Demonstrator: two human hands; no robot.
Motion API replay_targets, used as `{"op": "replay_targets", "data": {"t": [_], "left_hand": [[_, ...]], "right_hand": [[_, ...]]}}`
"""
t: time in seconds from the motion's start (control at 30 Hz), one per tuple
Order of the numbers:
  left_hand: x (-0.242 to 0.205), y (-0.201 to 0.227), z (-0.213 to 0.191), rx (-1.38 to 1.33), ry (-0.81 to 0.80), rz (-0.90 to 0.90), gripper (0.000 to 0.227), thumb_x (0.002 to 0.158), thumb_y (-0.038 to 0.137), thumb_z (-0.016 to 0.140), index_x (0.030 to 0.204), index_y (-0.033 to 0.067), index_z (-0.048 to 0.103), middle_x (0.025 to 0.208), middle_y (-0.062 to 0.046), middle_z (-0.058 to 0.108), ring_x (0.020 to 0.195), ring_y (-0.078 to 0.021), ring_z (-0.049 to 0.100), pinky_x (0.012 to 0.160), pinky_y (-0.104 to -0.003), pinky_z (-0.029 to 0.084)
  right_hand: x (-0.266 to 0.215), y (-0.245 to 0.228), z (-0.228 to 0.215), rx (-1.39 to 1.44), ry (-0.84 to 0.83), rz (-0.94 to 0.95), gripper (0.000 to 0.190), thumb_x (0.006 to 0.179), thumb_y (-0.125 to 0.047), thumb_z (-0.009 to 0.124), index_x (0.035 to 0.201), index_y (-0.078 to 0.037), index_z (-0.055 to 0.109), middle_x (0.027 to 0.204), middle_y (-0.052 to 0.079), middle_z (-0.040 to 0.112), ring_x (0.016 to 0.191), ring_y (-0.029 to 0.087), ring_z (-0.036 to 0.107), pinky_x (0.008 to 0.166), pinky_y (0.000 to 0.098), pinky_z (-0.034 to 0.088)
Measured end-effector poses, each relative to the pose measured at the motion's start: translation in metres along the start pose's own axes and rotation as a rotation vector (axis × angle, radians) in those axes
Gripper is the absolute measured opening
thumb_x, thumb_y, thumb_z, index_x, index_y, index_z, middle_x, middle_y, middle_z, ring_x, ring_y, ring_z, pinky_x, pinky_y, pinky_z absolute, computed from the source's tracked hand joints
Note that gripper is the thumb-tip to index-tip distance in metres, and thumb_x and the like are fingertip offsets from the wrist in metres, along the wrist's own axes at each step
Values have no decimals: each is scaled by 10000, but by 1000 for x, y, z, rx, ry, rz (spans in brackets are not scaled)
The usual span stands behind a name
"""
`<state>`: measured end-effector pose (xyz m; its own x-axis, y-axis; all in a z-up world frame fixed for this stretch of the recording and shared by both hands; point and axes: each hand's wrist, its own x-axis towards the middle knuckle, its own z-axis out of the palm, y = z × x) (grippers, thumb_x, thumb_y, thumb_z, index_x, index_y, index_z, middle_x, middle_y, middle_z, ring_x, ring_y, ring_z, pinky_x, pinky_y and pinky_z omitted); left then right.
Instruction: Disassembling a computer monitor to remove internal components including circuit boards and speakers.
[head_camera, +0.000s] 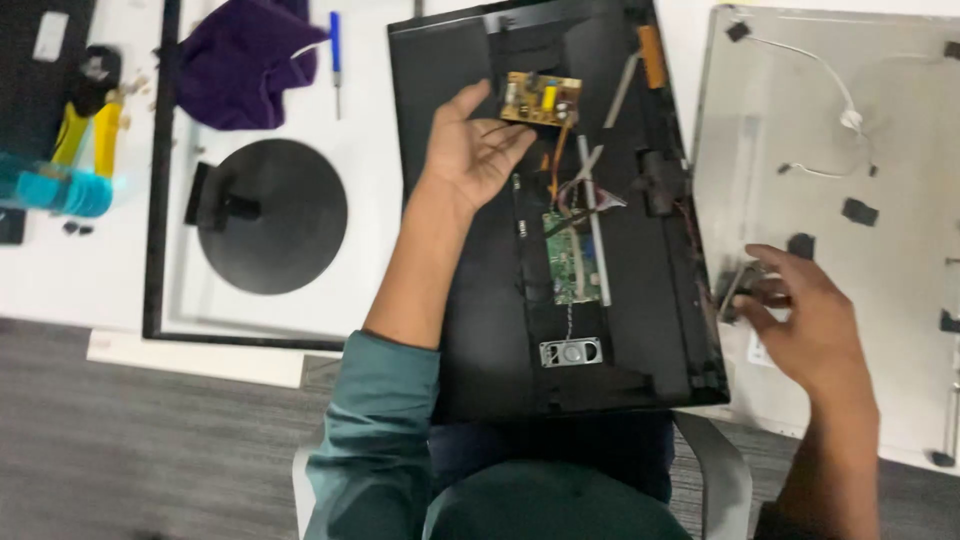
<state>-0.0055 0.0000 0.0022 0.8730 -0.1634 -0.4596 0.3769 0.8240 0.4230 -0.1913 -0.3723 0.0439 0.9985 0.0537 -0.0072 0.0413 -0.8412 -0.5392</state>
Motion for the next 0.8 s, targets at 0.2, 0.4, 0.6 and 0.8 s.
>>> {"op": "replay_targets", "data": {"t": [0.2, 0.4, 0.6, 0.8], "left_hand": [[-104, -4, -8, 174, -36, 69, 850, 927, 335, 647, 1486, -170, 253, 1503, -369, 429, 1383, -407, 502, 1152, -446, 450], [-223, -31, -53, 386, 141, 416, 565, 978, 293, 597, 1392, -80, 508, 1360, -239, 638, 1272, -300, 623, 1083, -416, 506], [-271, -81, -85, 547, 451, 645, 356, 982, 238, 649, 1214, -32, 624, 1175, -135, 708, 1014, -182, 665, 874, -312, 564], [-272, -88, -46, 1061, 617, 608, 240, 915, 200, 726, 1115, 68, 703, 976, -58, 716, 797, -156, 655, 640, -275, 524]], "right_hand": [[5, 62, 13, 207, 37, 60, 337, 968, 17, 722, 1299, -40, 697, 1052, 148, 715, 904, 213, 686, 754, 310, 524], [17, 162, 17, 368, 60, -35, 98, 1120, 36, 639, 1214, 19, 658, 1026, 133, 726, 882, 142, 702, 817, 240, 556], [25, 100, -7, 20, 12, -208, 94, 1091, 62, 598, 1168, 60, 653, 1028, 179, 725, 865, 205, 725, 823, 303, 604], [31, -65, 19, 594, -119, -62, 260, 914, 30, 691, 1169, -19, 675, 984, 67, 723, 891, 142, 709, 795, 288, 598]]}}
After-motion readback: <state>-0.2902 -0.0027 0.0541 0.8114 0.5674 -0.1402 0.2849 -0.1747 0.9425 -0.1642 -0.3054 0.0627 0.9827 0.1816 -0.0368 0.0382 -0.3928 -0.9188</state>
